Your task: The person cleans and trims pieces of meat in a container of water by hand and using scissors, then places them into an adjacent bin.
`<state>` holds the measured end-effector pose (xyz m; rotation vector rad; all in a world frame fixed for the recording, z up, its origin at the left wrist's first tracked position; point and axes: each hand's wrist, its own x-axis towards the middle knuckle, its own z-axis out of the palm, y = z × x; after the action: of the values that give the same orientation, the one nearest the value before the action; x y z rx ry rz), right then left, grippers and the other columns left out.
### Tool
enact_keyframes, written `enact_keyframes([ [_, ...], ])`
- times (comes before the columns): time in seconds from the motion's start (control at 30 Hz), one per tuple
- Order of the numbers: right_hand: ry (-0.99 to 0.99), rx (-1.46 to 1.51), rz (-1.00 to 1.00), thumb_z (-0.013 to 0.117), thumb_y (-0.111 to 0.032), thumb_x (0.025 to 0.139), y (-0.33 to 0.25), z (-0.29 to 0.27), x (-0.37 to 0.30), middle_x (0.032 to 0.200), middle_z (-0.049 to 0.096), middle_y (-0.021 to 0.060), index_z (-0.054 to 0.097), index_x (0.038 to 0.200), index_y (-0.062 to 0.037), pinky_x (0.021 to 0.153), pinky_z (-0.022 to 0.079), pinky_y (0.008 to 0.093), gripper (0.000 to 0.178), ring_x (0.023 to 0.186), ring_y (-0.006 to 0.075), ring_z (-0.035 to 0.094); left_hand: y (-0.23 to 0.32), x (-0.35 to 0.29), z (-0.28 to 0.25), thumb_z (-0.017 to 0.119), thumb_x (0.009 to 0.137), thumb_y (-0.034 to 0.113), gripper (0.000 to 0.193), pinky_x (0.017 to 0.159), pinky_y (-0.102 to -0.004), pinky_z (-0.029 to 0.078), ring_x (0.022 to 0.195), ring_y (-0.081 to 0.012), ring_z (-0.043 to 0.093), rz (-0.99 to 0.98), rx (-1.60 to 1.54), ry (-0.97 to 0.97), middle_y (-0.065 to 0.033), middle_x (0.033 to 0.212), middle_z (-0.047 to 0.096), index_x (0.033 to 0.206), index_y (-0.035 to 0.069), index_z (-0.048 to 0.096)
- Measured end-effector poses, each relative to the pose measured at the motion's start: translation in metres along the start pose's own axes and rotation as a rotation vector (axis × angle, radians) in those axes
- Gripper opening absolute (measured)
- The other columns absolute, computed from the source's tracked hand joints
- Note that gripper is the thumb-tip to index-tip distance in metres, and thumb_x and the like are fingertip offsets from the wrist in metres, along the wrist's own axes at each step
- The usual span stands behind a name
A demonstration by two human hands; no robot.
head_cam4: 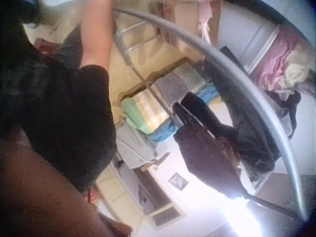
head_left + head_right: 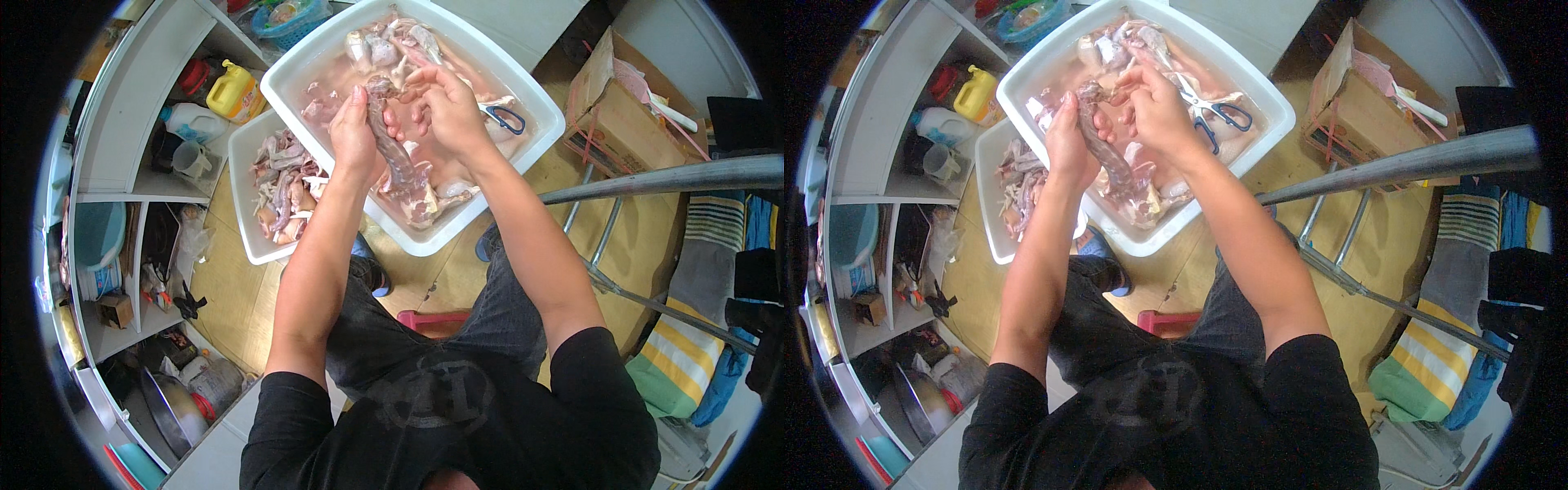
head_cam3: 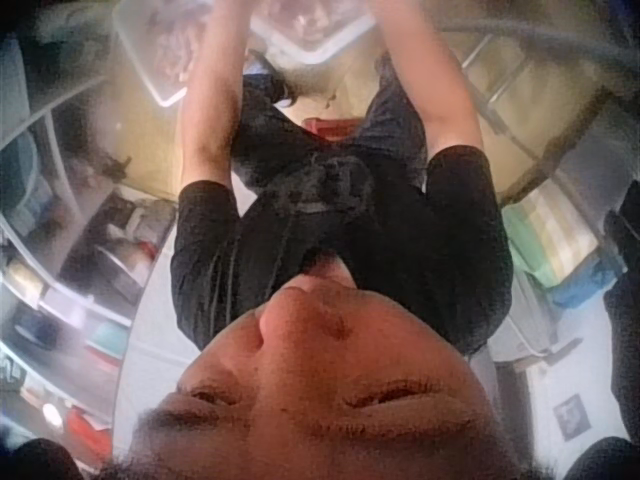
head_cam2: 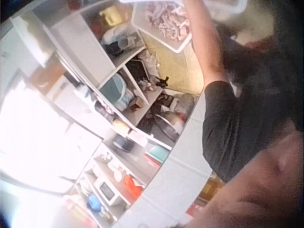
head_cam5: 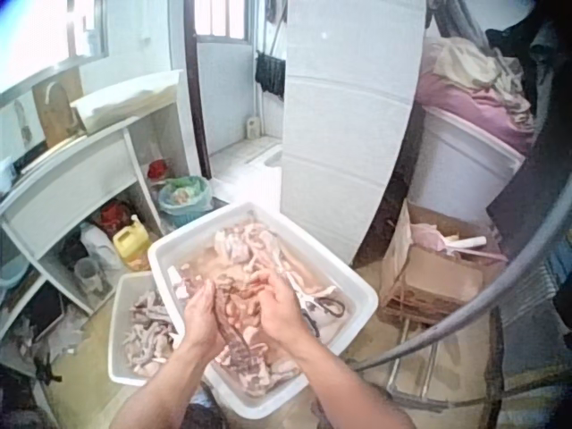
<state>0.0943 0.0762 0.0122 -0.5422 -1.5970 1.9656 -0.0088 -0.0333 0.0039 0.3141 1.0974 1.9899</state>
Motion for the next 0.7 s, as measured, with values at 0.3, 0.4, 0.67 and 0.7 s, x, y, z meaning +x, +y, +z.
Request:
enact_keyframes([
  [0.3,-0.172,-0.031,-0.008,0.054,-0.012,0.098,0.002,0.007,-0.001,0.079,0.065,0.0092,0.057,0.100,0.0027,0.055,0.052,0.0275,0.015,0.068,0.0156,0.065,0.000,-0.002,0.000,0.035,0.107,0.039,0.040,0.057,-0.0347,0.045,0.061,-0.0199,0.049,-0.106,-0.018,-0.058,-0.0065,0.071,0.051,0.101,0.005,0.053],
  [0.4,-0.175,-0.316,-0.132,0.054,-0.014,0.100,0.009,-0.001,0.002,0.082,0.067,0.0088,0.057,0.097,0.0014,0.057,0.052,0.0269,0.016,0.070,0.0159,0.066,0.003,-0.003,0.003,0.037,0.107,0.039,0.039,0.055,-0.0343,0.046,0.059,-0.0194,0.050,-0.125,-0.051,-0.037,-0.0064,0.070,0.051,0.100,0.004,0.054],
  [0.67,-0.222,0.517,0.290,0.050,-0.017,0.101,-0.014,-0.011,-0.008,0.067,0.046,-0.0018,0.054,0.086,-0.0058,0.045,0.029,0.0205,0.019,0.050,0.0053,0.038,0.004,0.004,-0.005,0.051,0.103,0.038,0.032,0.049,-0.0318,0.046,0.052,-0.0160,0.049,-0.121,0.060,-0.101,-0.0047,0.066,0.052,0.100,0.006,0.057],
  [0.7,-0.252,0.653,0.294,0.049,-0.018,0.101,-0.013,-0.013,-0.008,0.065,0.043,-0.0029,0.053,0.085,-0.0067,0.044,0.026,0.0201,0.021,0.049,0.0047,0.033,0.004,0.004,-0.004,0.052,0.103,0.038,0.032,0.048,-0.0313,0.046,0.052,-0.0154,0.049,-0.130,0.070,-0.097,-0.0043,0.065,0.052,0.100,0.006,0.057],
])
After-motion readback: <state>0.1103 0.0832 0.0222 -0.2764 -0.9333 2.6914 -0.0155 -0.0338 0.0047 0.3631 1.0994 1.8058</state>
